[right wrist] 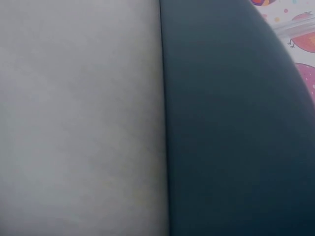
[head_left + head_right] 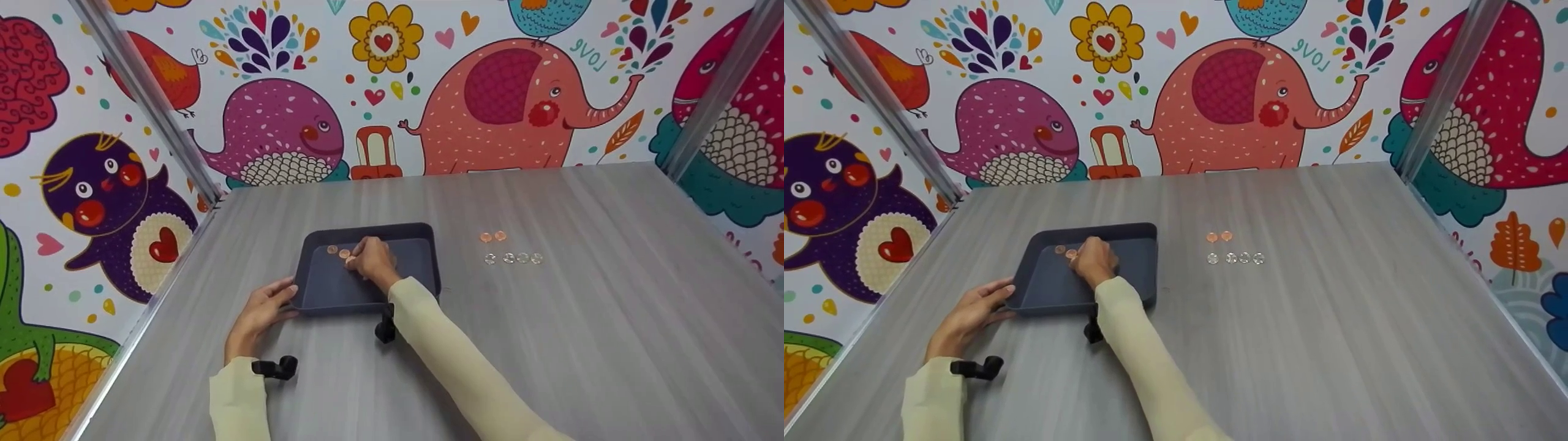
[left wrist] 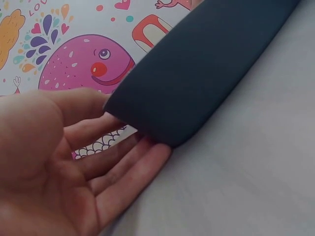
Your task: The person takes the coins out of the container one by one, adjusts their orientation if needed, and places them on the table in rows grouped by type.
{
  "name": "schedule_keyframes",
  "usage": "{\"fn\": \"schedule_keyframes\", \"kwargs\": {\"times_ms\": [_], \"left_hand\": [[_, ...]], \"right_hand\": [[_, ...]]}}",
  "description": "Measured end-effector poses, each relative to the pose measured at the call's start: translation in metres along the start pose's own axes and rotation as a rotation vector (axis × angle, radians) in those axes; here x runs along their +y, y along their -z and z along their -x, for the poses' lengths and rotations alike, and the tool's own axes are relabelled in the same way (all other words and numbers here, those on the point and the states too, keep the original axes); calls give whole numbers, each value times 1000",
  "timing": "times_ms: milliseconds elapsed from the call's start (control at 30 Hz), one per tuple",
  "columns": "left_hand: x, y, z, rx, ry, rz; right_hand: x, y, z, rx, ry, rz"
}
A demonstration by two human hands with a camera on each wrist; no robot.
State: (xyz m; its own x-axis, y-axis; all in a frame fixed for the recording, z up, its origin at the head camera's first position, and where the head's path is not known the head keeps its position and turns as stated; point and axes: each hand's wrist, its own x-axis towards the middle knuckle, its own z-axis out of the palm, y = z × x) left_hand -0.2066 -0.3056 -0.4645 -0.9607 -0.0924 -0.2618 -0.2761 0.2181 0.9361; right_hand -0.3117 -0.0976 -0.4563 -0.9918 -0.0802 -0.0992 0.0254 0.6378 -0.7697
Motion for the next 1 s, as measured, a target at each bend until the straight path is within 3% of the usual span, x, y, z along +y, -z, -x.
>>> {"fn": "schedule_keyframes", "kwargs": {"times_ms": [567, 833, 1000], "left_hand": [[-1, 0, 0, -3, -8, 5], [0, -1, 1, 12, -6, -7], [0, -2, 2, 12, 3, -6]], "right_hand": [[2, 1, 0, -42, 65, 29], [3, 5, -4, -117, 23, -20], [5, 6, -5, -141, 60, -5]]}}
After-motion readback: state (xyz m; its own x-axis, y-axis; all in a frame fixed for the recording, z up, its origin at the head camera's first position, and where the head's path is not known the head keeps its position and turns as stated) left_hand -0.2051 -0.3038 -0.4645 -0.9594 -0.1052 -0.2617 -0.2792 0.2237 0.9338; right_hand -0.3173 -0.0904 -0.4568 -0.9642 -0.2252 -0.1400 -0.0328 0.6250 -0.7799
